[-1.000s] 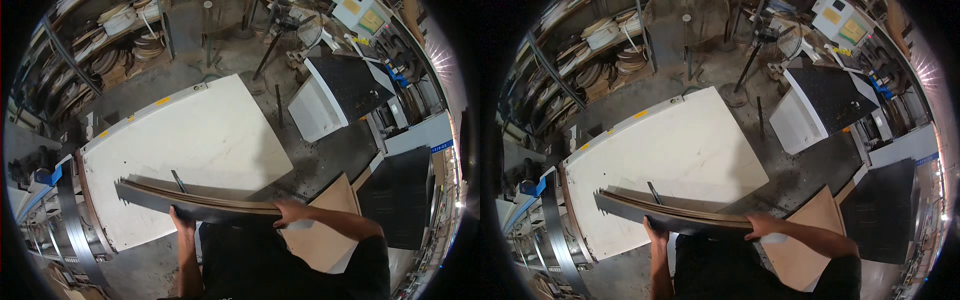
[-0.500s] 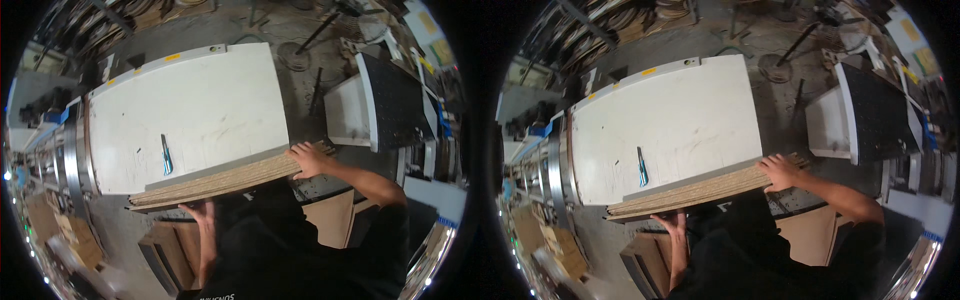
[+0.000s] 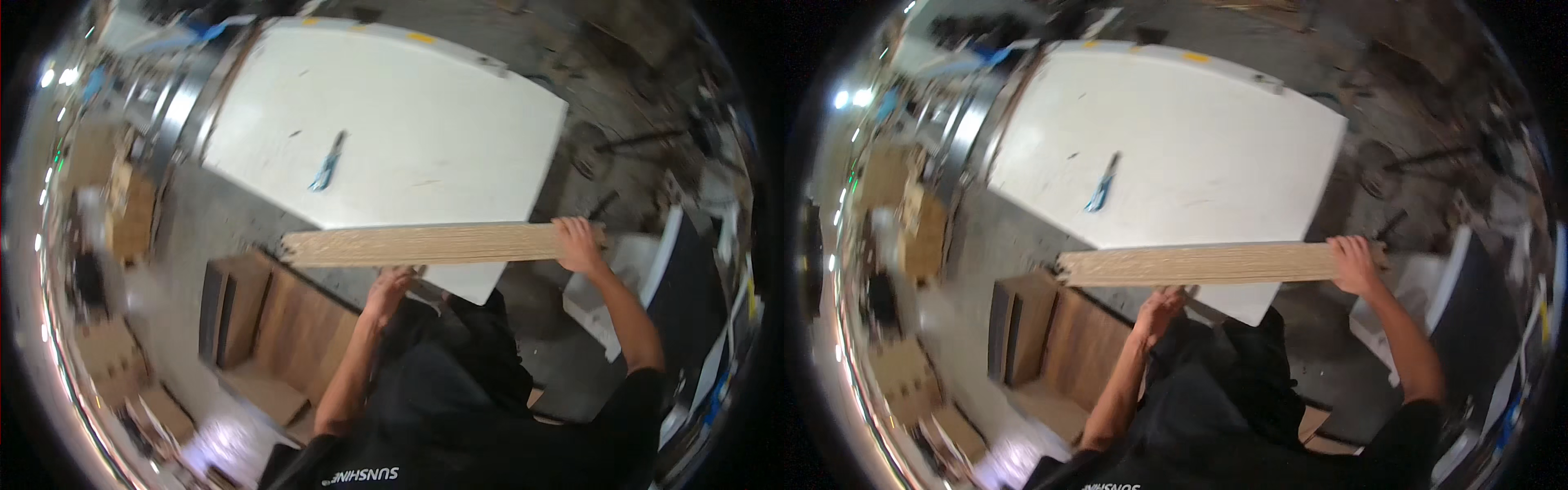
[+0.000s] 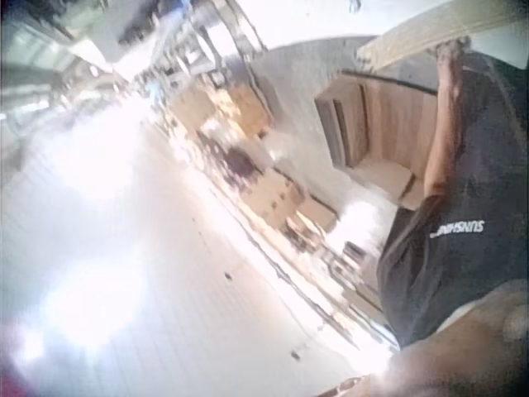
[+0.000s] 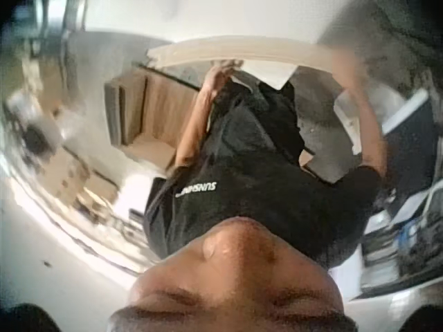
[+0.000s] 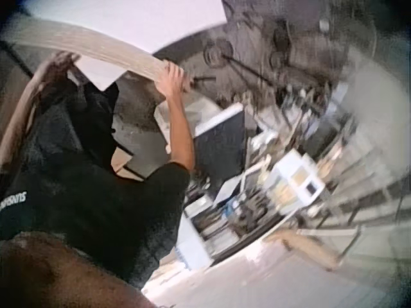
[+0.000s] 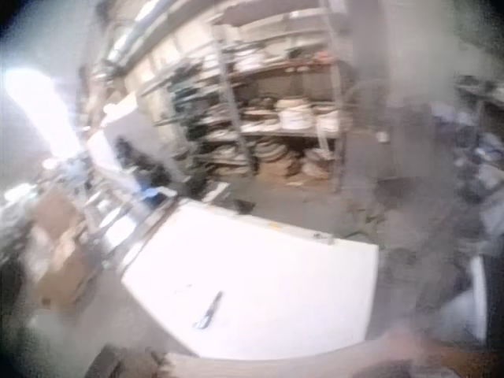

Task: Trimming excess material from the edges of wood panels using a utility knife in a furniture factory.

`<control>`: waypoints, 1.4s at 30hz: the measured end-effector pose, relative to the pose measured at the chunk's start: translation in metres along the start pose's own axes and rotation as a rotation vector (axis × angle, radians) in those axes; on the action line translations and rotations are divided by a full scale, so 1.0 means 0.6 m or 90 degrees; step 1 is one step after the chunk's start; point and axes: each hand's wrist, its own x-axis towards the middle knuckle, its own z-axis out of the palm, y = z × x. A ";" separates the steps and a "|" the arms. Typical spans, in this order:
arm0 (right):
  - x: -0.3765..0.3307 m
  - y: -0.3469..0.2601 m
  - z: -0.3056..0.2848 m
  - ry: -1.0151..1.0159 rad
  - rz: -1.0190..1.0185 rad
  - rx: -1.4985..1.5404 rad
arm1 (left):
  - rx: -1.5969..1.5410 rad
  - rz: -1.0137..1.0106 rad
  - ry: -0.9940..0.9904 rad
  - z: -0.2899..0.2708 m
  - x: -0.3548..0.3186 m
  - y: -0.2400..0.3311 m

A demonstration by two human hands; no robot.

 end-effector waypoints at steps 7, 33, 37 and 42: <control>-0.037 0.033 0.031 -0.021 0.062 -0.014 | 0.119 0.189 0.428 -0.186 -0.124 0.091; -0.130 0.131 0.091 0.396 0.638 0.963 | 0.110 0.362 0.244 -0.209 -0.048 0.298; -0.129 0.129 0.086 0.448 0.691 0.993 | 0.183 0.310 0.244 -0.201 -0.080 0.324; -0.179 0.178 0.125 0.482 0.626 0.990 | 0.180 0.311 0.235 -0.185 -0.047 0.309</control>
